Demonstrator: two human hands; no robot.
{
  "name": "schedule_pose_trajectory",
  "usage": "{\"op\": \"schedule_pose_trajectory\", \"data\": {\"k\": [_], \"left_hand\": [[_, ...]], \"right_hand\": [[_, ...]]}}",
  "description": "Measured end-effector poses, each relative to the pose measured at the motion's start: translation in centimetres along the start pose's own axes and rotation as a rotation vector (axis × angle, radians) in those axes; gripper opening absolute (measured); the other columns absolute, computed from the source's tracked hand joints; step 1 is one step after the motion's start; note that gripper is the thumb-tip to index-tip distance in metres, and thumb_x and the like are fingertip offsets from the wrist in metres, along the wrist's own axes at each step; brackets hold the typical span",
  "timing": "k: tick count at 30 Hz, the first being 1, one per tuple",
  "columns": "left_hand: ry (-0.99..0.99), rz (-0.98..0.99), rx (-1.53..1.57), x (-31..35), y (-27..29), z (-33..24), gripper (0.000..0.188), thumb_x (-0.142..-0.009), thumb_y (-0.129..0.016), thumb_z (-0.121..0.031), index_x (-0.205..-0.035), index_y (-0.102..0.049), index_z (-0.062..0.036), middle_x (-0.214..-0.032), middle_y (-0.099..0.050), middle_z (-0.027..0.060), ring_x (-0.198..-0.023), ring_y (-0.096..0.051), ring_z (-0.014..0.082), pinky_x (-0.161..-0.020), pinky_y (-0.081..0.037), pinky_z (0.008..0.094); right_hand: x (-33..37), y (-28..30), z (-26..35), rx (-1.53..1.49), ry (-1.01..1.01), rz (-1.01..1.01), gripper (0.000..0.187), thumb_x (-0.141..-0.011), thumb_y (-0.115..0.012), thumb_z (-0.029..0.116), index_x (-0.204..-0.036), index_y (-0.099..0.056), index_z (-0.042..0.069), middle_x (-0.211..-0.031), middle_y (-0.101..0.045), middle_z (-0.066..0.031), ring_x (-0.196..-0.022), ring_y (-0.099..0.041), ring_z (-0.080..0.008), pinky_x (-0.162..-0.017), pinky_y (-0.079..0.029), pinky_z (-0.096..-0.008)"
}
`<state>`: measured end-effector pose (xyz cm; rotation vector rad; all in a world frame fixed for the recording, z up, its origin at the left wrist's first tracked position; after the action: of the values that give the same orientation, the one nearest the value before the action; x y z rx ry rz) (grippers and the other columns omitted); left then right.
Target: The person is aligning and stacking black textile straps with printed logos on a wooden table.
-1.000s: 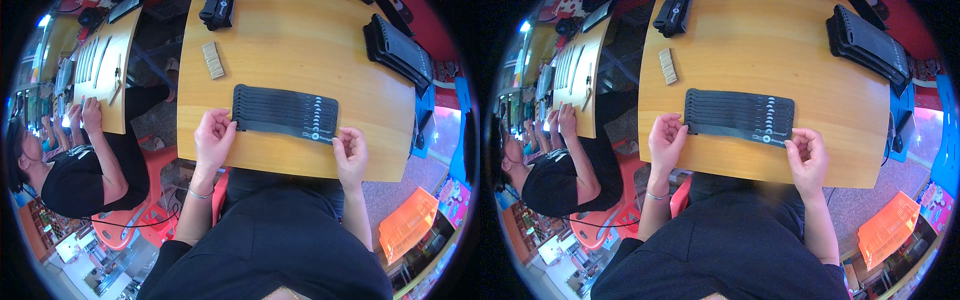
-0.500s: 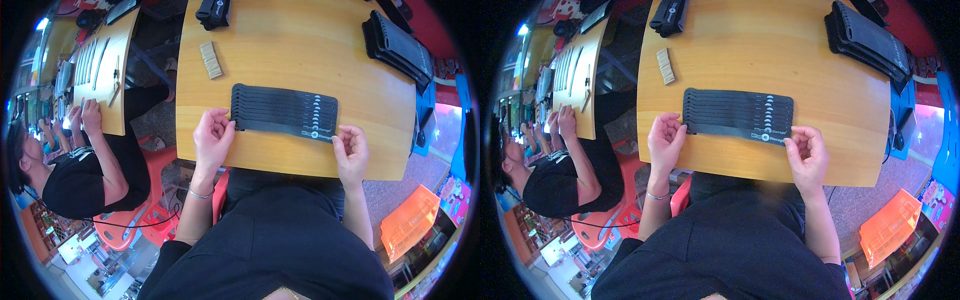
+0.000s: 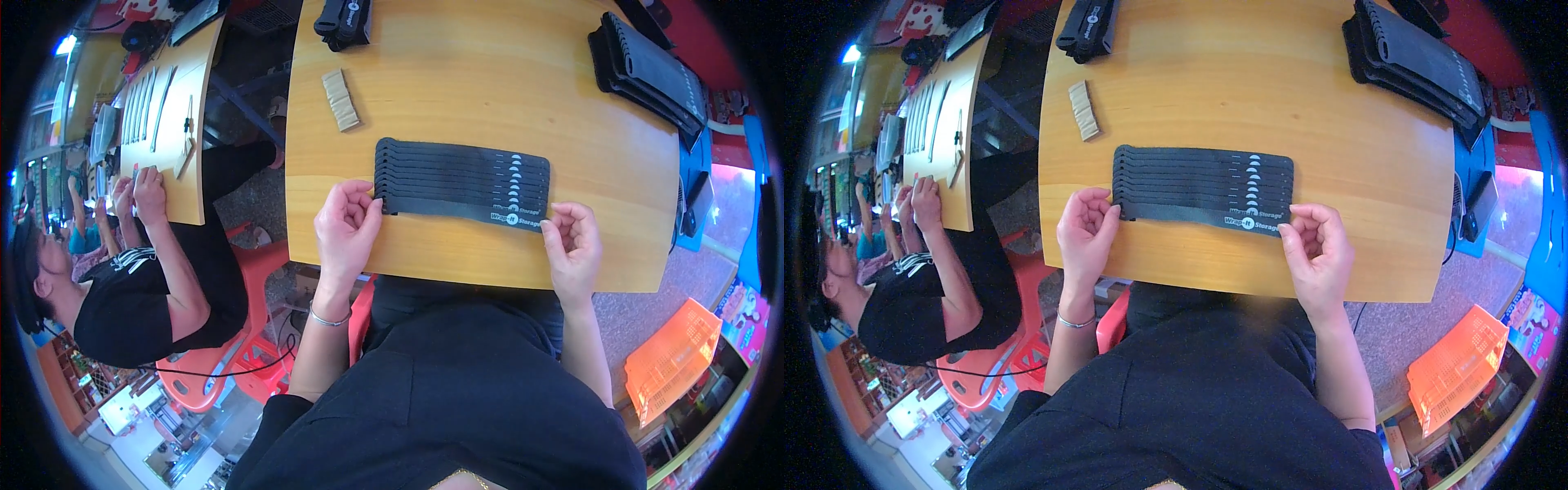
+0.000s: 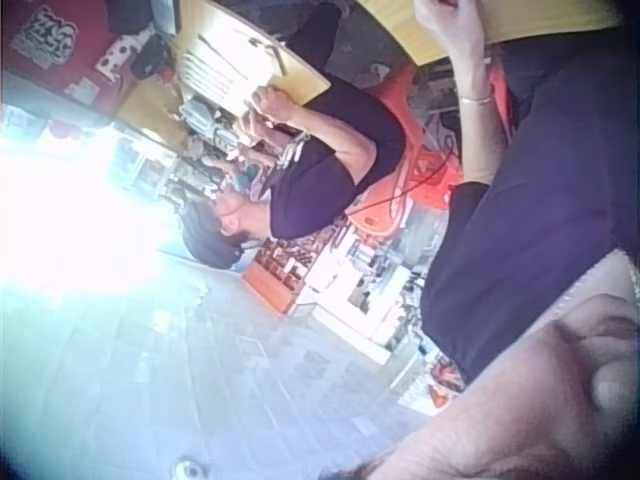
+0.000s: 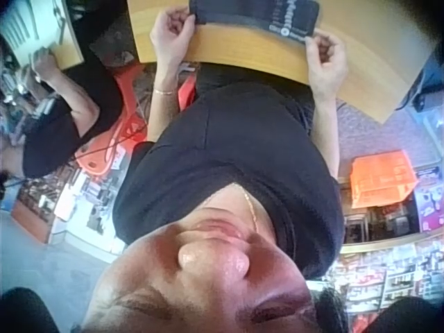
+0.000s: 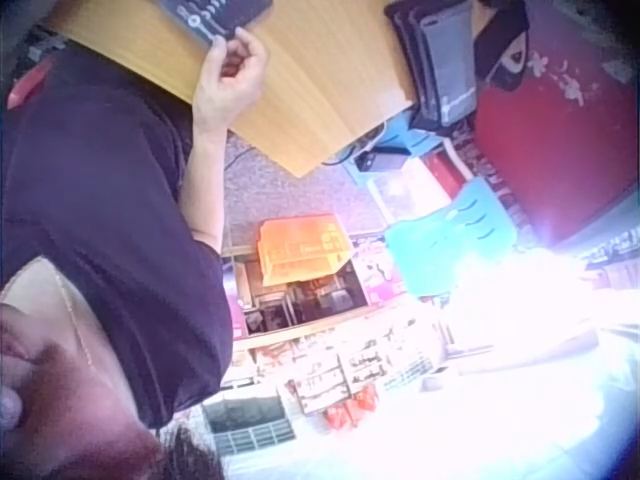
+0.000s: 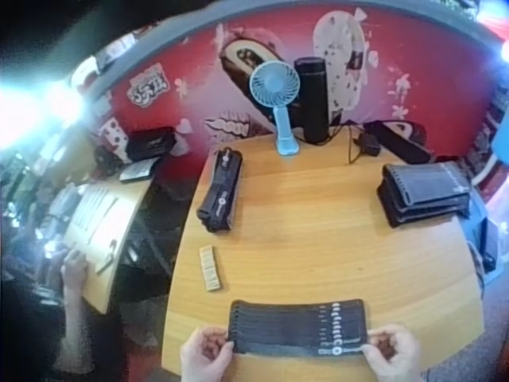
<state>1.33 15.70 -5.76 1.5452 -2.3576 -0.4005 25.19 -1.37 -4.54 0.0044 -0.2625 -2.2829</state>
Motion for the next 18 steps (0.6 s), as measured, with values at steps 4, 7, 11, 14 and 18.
{"op": "schedule_pose_trajectory", "data": {"k": [4, 7, 11, 14, 18], "left_hand": [[0.002, -0.002, 0.014, 0.04, 0.01, 0.22, 0.023, -0.082, -0.061, 0.009, -0.102, -0.055, 0.0001, -0.077, -0.052, -0.0042, -0.061, -0.042, -0.0019, -0.052, -0.031, 0.0127], [0.002, -0.002, 0.012, 0.0, -0.1, 0.17, 0.023, -0.082, -0.061, 0.009, -0.102, -0.055, 0.0001, -0.076, -0.052, -0.0043, -0.061, -0.042, -0.0019, -0.052, -0.031, 0.0128], [-0.014, -0.059, 0.015, -0.05, -0.21, -0.06, 0.019, -0.079, -0.063, 0.008, -0.096, -0.057, 0.0013, -0.068, -0.052, -0.0028, -0.053, -0.037, 0.0003, -0.048, -0.03, 0.0158], [-0.025, -0.053, 0.002, -0.04, -0.24, -0.07, 0.019, -0.079, -0.063, 0.008, -0.096, -0.057, 0.0011, -0.068, -0.051, -0.0032, -0.054, -0.036, 0.0003, -0.048, -0.029, 0.0156], [-0.014, -0.055, -0.004, -0.02, -0.35, -0.42, 0.019, -0.079, -0.063, 0.008, -0.096, -0.057, 0.0011, -0.068, -0.05, -0.0035, -0.054, -0.036, 0.0, -0.048, -0.029, 0.0153]], "right_hand": [[0.03, -0.03, -0.17, -0.009, 0.008, 0.002, 0.025, -0.083, -0.065, -0.004, -0.104, -0.056, 0.005, -0.078, -0.053, 0.0043, -0.065, -0.048, -0.0007, -0.056, -0.037, -0.0144], [0.06, 0.09, -0.15, 0.008, 0.008, -0.001, 0.024, -0.083, -0.065, -0.003, -0.104, -0.056, 0.005, -0.077, -0.053, 0.0043, -0.065, -0.048, -0.0007, -0.056, -0.037, -0.0144], [-0.03, 0.02, -0.11, 0.016, 0.015, -0.011, 0.024, -0.083, -0.065, -0.003, -0.104, -0.056, 0.004, -0.077, -0.053, 0.0043, -0.064, -0.047, -0.0005, -0.055, -0.037, -0.0142], [-0.03, 0.04, -0.27, 0.019, 0.016, -0.019, 0.024, -0.083, -0.066, -0.003, -0.103, -0.057, 0.004, -0.077, -0.053, 0.0045, -0.063, -0.046, -0.0002, -0.054, -0.037, -0.0141], [-0.07, -0.01, -0.14, 0.058, -0.002, -0.02, 0.024, -0.082, -0.067, -0.002, -0.102, -0.058, 0.005, -0.076, -0.054, 0.0048, -0.063, -0.046, 0.0001, -0.054, -0.037, -0.0143]]}}
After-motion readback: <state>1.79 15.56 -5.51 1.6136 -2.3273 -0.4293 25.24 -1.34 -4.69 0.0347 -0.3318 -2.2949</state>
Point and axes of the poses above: each hand's wrist, its own x-axis away from the middle knuckle, its own y-axis out of the back of the hand, z = x × y, the point moved 2 cm from there along -x, towards the middle knuckle
